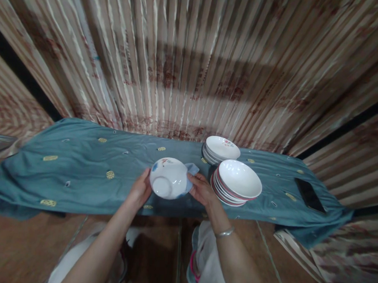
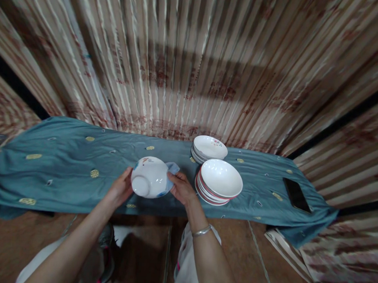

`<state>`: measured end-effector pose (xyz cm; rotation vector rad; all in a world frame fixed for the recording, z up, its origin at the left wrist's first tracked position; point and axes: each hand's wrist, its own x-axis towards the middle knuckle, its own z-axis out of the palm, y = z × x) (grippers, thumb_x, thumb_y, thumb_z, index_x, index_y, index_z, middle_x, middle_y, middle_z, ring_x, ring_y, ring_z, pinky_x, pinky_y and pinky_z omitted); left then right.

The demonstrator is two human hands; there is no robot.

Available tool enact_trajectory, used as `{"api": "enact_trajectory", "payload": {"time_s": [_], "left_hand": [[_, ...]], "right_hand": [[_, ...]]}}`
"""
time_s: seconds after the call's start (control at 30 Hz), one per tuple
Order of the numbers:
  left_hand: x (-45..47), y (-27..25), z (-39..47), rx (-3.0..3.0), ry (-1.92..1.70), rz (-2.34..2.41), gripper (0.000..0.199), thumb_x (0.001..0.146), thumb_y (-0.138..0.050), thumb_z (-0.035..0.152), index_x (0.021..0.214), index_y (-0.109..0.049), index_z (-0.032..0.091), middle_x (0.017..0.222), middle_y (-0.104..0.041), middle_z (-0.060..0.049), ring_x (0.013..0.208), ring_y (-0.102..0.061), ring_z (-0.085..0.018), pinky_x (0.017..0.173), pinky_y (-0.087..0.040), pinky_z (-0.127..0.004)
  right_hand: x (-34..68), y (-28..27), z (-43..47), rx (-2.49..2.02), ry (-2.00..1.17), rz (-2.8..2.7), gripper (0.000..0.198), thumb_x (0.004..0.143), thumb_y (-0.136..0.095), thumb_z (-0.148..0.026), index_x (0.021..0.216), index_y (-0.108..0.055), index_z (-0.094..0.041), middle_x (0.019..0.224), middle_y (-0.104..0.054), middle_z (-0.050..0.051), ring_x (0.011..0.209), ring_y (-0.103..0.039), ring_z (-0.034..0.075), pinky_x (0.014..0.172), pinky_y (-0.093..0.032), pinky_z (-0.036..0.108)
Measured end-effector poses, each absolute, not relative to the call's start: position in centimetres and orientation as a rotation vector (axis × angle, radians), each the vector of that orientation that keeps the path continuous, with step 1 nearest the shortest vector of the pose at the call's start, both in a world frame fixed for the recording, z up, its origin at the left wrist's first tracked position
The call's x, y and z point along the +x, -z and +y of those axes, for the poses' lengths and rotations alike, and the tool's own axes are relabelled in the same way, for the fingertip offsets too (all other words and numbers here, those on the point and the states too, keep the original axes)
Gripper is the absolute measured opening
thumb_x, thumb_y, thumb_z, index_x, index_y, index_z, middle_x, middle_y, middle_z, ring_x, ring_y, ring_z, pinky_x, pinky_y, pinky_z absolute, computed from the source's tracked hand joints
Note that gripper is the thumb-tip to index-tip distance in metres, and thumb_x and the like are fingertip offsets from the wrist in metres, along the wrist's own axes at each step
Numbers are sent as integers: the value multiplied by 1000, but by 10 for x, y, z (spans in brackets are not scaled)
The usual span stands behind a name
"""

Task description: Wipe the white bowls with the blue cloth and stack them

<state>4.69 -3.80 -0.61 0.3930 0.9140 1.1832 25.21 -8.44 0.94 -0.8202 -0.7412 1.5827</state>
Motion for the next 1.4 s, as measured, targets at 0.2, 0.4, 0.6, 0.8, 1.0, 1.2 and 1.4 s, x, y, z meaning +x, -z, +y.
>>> {"api": "enact_trajectory", "payload": {"time_s": [0.2,0.4,0.6,0.8,1.0,1.2,1.4], "left_hand": [[43,-9,-42,336,-1119,857,26,94,-49,18,93,-73,11,81,-78,-10,90,-75,-24,85,-59,-34],[43,-6,-45,379,-1182,798,18,88,-61,15,97,-75,9,84,-79,-11,96,-74,-24,92,-57,-33],[46,1,-45,472,-1212,779,16,78,-76,23,83,-76,8,81,-78,-12,98,-74,-28,91,-57,-37],[54,-4,-47,466,-1266,775,14,77,-75,24,80,-76,10,80,-78,-11,93,-74,-28,88,-58,-37],[52,-6,-47,472,-1280,779,6,76,-73,20,78,-75,14,77,-78,-5,79,-74,-21,80,-58,-29],[52,0,-47,405,-1314,840,7,75,-71,20,78,-72,14,78,-77,-4,89,-73,-22,90,-56,-31],[56,-3,-51,408,-1246,752,26,87,-63,30,100,-73,10,102,-78,-12,107,-70,-27,97,-54,-38]], "right_hand": [[254,-3,-70,-882,-1484,-764,35,64,-85,-47,82,-71,-20,79,-75,2,87,-71,21,79,-56,32],[255,9,-48,-1205,-1131,-966,29,76,-70,-47,83,-71,-18,84,-74,3,99,-67,25,92,-51,38],[239,3,-52,-1331,-697,-1424,46,95,-44,-48,128,-63,-22,131,-66,8,129,-55,26,114,-37,46],[216,-15,-74,-1326,-287,-1889,56,100,-41,-45,151,-40,-22,161,-35,9,152,-24,23,124,-23,46],[192,-23,-93,-1342,-76,-2155,50,100,-46,-36,148,-46,-23,162,-34,8,154,-15,27,122,-20,53],[170,-18,-96,-1282,-114,-2170,41,101,-44,-28,141,-54,-26,155,-47,5,151,-24,26,124,-11,53],[179,-22,-84,-1410,-144,-1952,44,100,-46,-34,143,-52,-27,157,-43,6,151,-23,28,122,-9,55]]}}
